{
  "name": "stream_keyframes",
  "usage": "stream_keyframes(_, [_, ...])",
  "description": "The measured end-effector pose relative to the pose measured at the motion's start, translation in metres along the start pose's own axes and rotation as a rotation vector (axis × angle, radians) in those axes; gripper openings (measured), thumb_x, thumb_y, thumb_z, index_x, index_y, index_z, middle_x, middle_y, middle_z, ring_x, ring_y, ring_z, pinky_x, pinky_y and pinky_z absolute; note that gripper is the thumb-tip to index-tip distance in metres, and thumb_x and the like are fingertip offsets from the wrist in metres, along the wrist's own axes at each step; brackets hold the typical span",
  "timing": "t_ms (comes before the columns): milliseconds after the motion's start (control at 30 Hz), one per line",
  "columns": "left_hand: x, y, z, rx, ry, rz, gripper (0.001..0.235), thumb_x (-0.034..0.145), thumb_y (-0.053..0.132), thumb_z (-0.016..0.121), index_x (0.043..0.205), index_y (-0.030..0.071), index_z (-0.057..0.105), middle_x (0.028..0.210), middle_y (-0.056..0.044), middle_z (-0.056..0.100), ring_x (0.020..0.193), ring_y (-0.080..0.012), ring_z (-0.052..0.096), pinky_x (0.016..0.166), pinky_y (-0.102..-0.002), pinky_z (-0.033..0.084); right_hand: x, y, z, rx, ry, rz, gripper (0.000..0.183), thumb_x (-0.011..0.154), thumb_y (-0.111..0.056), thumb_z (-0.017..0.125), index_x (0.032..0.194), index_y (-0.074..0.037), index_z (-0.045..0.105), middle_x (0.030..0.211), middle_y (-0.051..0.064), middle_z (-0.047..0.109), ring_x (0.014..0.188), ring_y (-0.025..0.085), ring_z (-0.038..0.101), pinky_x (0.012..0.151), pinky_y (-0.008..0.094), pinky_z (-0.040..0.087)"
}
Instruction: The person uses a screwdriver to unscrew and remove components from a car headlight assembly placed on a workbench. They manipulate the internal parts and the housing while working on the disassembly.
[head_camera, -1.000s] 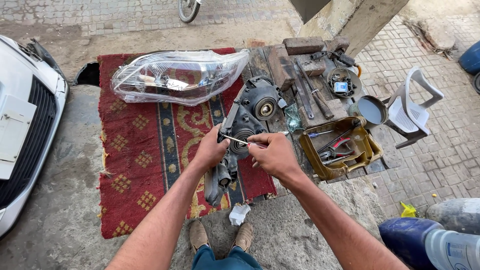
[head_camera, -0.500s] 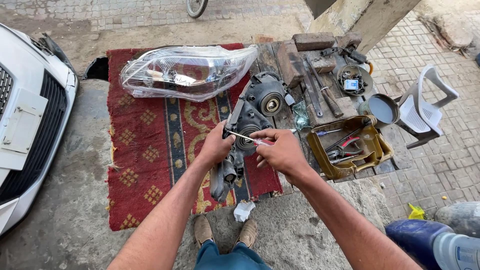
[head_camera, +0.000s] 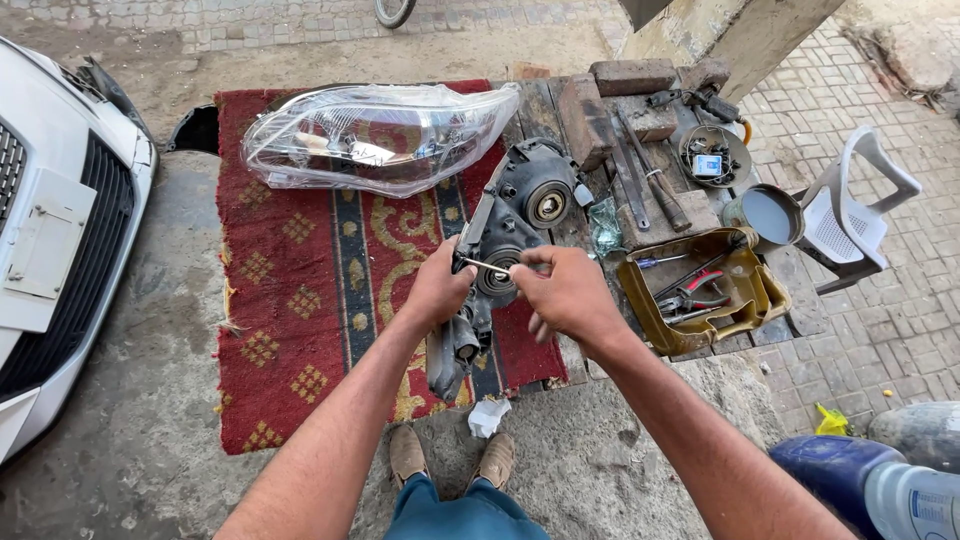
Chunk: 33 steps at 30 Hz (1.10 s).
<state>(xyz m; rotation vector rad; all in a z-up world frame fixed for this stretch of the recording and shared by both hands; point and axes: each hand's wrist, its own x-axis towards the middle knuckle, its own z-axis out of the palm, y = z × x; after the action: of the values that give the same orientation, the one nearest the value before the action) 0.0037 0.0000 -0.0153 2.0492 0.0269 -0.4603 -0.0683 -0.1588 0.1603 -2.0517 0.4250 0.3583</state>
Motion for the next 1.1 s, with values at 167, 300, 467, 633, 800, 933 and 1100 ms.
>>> stream_keyframes(167, [0.002,-0.004,0.001,-0.015,0.0,0.004,0.069,0.093,0.029,0.065,0.157,0.015,0.046,0.135,-0.025,0.065,0.131,-0.0421,0.059,0.107,-0.052,0.05,0.018,0.022,0.008,-0.115,-0.023,0.008,0.025,0.084,-0.021,0.058,0.083,-0.009,0.08,0.046,0.012,0.065,0.043,0.024,0.068,0.048,0.035,0.058])
stream_keyframes(300, [0.0,0.0,-0.005,-0.014,-0.004,0.011,0.069,0.092,0.03,0.066,0.157,0.015,0.046,0.134,-0.026,0.066,0.13,-0.0424,0.059,0.106,-0.053,0.051,-0.004,0.004,0.003,0.0,-0.001,-0.006,0.04,0.076,-0.007,0.06,0.11,-0.009,0.081,0.06,0.015,0.066,0.05,0.021,0.071,0.055,0.032,0.062])
stream_keyframes(467, [-0.002,-0.001,-0.007,-0.031,-0.011,0.007,0.069,0.092,0.029,0.066,0.157,0.014,0.046,0.133,-0.027,0.066,0.129,-0.0435,0.06,0.106,-0.054,0.051,0.009,0.01,0.016,0.032,-0.047,0.135,0.032,0.085,-0.019,0.055,0.103,0.0,0.074,0.055,0.022,0.066,0.042,0.028,0.069,0.046,0.04,0.062])
stream_keyframes(633, [-0.002,0.005,-0.013,-0.048,-0.026,0.017,0.069,0.094,0.029,0.064,0.158,0.011,0.044,0.136,-0.029,0.064,0.131,-0.0448,0.058,0.107,-0.054,0.051,0.006,-0.001,0.016,0.124,-0.032,0.056,0.04,0.085,-0.008,0.054,0.117,0.01,0.071,0.068,0.026,0.07,0.051,0.032,0.073,0.052,0.045,0.065])
stream_keyframes(800, [-0.004,0.009,-0.018,-0.055,-0.056,-0.003,0.07,0.093,0.03,0.063,0.158,0.012,0.043,0.137,-0.028,0.064,0.131,-0.044,0.058,0.107,-0.055,0.051,0.002,-0.013,0.014,0.04,-0.012,0.119,0.05,0.088,-0.021,0.068,0.132,0.003,0.066,0.057,0.027,0.065,0.048,0.035,0.072,0.05,0.045,0.063])
stream_keyframes(933, [0.0,0.0,-0.019,-0.021,-0.058,-0.01,0.071,0.093,0.03,0.064,0.158,0.012,0.042,0.137,-0.029,0.063,0.131,-0.0434,0.058,0.107,-0.055,0.051,0.023,0.011,0.024,0.039,-0.061,0.179,0.043,0.093,-0.023,0.049,0.076,0.005,0.077,0.047,0.023,0.063,0.038,0.029,0.067,0.041,0.038,0.058])
stream_keyframes(1100, [-0.01,0.018,-0.028,-0.045,-0.07,-0.009,0.069,0.094,0.029,0.063,0.158,0.012,0.043,0.138,-0.027,0.064,0.132,-0.0439,0.058,0.108,-0.055,0.051,0.02,0.007,0.016,-0.083,-0.029,0.019,0.035,0.084,-0.017,0.065,0.114,-0.006,0.079,0.061,0.016,0.071,0.053,0.026,0.075,0.061,0.04,0.064])
